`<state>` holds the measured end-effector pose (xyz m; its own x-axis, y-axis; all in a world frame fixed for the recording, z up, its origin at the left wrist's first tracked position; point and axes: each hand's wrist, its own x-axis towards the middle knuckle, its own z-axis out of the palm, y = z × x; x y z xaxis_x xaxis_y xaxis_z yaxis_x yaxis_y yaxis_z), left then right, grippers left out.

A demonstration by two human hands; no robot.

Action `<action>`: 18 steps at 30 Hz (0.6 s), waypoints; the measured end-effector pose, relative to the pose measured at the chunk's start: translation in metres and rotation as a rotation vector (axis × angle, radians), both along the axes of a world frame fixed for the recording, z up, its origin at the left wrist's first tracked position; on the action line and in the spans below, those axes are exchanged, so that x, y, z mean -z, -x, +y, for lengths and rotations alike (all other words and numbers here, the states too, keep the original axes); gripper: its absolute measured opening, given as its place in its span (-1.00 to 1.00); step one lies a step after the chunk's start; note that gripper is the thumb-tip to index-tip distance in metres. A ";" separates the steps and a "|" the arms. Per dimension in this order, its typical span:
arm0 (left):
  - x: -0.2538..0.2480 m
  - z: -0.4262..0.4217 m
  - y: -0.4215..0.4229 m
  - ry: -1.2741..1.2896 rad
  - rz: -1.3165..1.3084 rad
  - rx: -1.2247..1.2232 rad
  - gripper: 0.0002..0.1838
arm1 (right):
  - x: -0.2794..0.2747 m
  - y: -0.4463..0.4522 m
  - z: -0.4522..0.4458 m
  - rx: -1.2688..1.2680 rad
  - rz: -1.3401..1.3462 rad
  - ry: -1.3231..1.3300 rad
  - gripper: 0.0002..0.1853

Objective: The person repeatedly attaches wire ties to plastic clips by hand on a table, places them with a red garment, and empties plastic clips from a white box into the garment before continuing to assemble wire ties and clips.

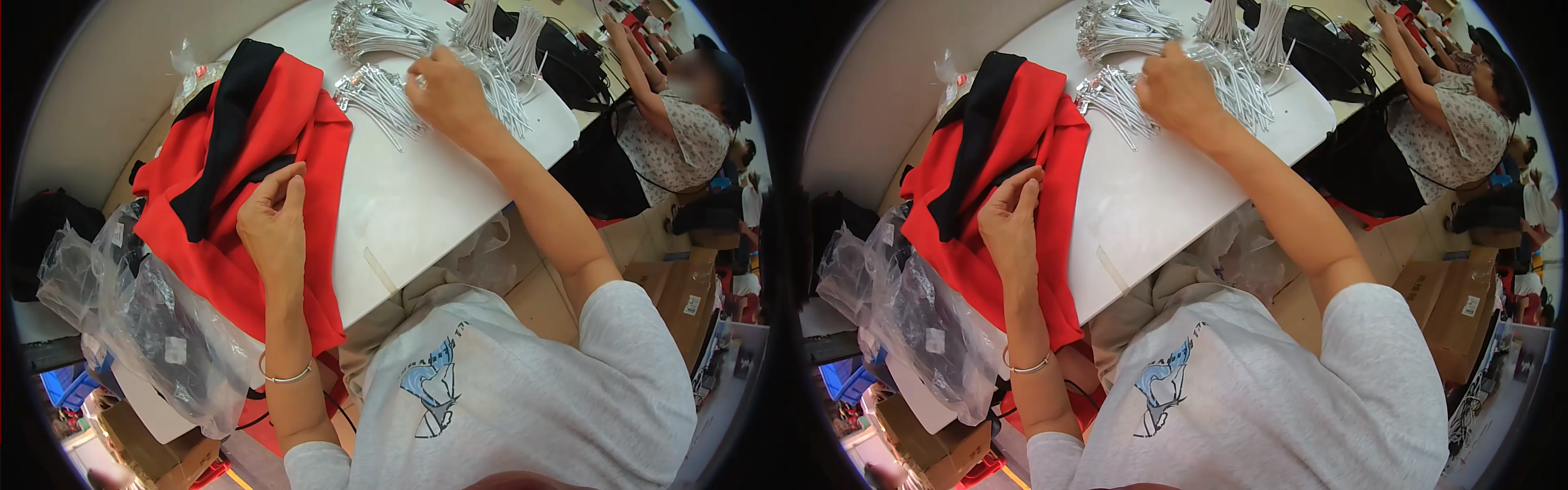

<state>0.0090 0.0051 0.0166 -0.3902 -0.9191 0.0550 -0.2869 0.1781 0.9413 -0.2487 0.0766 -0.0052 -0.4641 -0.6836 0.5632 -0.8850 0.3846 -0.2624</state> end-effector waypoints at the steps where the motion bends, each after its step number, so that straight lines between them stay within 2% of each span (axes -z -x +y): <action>1: 0.000 0.001 0.000 -0.006 -0.001 0.003 -0.79 | 0.004 -0.006 -0.008 0.008 -0.001 -0.002 -0.87; 3: -0.002 0.000 0.002 -0.009 0.004 0.007 -0.79 | 0.009 -0.012 -0.022 0.075 0.081 -0.238 -0.79; 4: -0.002 -0.001 0.003 -0.008 0.008 0.007 -0.79 | 0.007 -0.012 -0.022 0.076 0.085 -0.237 -0.79; 8: 0.002 -0.002 0.001 -0.029 0.043 0.014 -0.79 | 0.003 -0.027 -0.012 -0.177 -0.121 -0.230 -0.74; 13: -0.001 0.000 0.002 -0.015 0.031 0.013 -0.79 | -0.001 -0.013 0.019 -0.010 -0.019 -0.165 -0.76; 18: -0.001 -0.001 0.001 -0.034 0.010 0.008 -0.80 | 0.015 0.013 0.017 0.002 0.053 -0.180 -0.81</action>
